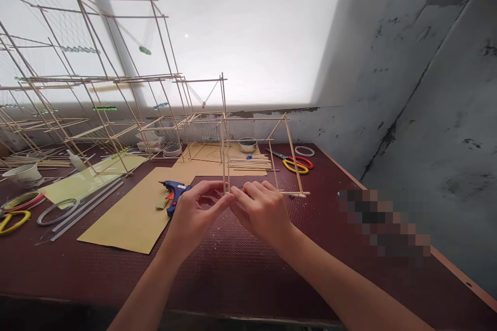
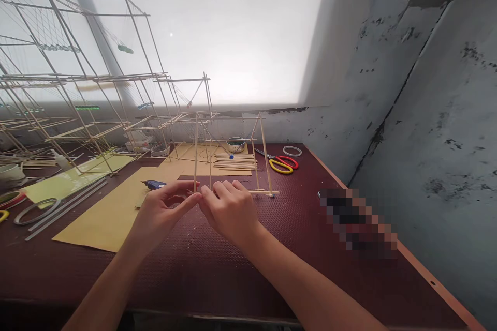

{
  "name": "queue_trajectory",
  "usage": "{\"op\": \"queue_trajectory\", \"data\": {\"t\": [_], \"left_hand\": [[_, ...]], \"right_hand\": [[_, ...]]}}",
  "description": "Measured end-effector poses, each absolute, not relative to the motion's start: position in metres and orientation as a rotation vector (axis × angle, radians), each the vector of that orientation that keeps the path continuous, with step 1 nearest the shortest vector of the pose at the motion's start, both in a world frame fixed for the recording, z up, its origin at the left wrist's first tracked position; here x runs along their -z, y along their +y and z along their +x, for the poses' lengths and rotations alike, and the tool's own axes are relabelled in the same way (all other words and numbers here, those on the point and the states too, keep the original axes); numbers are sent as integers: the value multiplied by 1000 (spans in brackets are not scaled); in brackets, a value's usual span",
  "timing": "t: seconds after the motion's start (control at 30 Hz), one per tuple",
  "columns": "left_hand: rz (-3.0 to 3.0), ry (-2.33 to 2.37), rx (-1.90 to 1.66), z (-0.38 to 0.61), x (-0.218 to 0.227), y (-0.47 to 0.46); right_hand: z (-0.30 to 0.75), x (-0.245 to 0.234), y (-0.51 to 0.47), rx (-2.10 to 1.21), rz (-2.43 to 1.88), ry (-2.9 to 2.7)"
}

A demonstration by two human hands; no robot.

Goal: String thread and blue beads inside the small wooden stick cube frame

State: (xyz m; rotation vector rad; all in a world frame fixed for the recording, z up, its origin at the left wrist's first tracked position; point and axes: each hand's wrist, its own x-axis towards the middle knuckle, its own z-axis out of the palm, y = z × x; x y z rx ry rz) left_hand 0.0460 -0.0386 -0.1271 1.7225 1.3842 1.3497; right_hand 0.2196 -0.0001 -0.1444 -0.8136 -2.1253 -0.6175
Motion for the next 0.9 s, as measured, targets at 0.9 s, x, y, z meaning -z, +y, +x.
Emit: {"op": "queue_trajectory", "data": {"t": [0.9], "left_hand": [[1734, 1567, -1460, 59, 132, -44]], "right_hand": [[221, 142, 0, 503, -848, -2196]]}}
